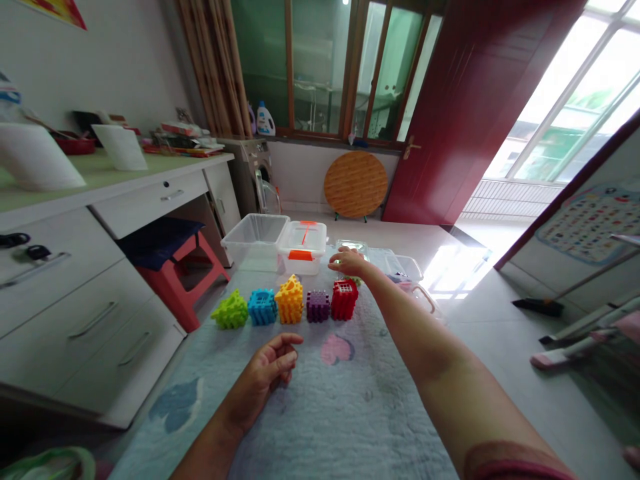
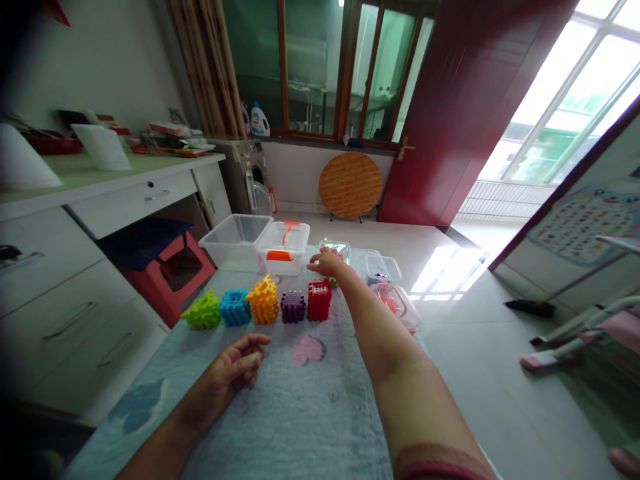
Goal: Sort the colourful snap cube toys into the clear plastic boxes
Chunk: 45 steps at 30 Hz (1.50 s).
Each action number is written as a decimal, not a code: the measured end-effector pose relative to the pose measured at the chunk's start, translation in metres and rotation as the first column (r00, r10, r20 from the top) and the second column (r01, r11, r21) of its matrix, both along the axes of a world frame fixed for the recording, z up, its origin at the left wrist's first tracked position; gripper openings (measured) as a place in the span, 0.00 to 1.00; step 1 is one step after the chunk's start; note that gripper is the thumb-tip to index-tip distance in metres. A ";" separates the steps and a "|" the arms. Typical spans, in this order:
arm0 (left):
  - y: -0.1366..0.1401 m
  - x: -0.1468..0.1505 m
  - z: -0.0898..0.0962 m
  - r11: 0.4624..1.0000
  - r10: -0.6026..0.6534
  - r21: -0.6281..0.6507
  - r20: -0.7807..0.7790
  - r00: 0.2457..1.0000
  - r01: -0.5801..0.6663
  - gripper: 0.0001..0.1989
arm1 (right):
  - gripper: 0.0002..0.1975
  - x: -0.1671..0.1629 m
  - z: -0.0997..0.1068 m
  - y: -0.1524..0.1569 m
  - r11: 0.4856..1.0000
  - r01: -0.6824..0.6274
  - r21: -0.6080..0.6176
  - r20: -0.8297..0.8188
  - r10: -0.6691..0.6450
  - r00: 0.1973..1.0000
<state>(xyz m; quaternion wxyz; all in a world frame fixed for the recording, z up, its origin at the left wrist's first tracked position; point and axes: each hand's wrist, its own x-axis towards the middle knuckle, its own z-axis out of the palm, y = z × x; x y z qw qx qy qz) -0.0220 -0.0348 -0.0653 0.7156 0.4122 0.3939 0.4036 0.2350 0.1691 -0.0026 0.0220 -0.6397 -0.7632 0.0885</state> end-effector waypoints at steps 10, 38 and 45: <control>-0.001 0.001 0.004 1.000 0.007 0.001 -0.010 1.000 -0.007 0.21 | 0.17 0.021 -0.002 -0.010 1.000 -0.009 -0.008 -0.006 0.009 1.000; 0.001 0.002 0.005 1.000 0.009 -0.011 0.012 1.000 -0.009 0.20 | 0.04 -0.057 0.025 0.013 0.872 0.286 -0.397 -0.752 -0.488 0.443; 0.001 0.003 0.007 1.000 -0.003 -0.007 0.015 1.000 0.003 0.21 | 0.09 -0.056 0.024 0.013 0.882 0.377 -0.282 -0.775 -0.441 0.453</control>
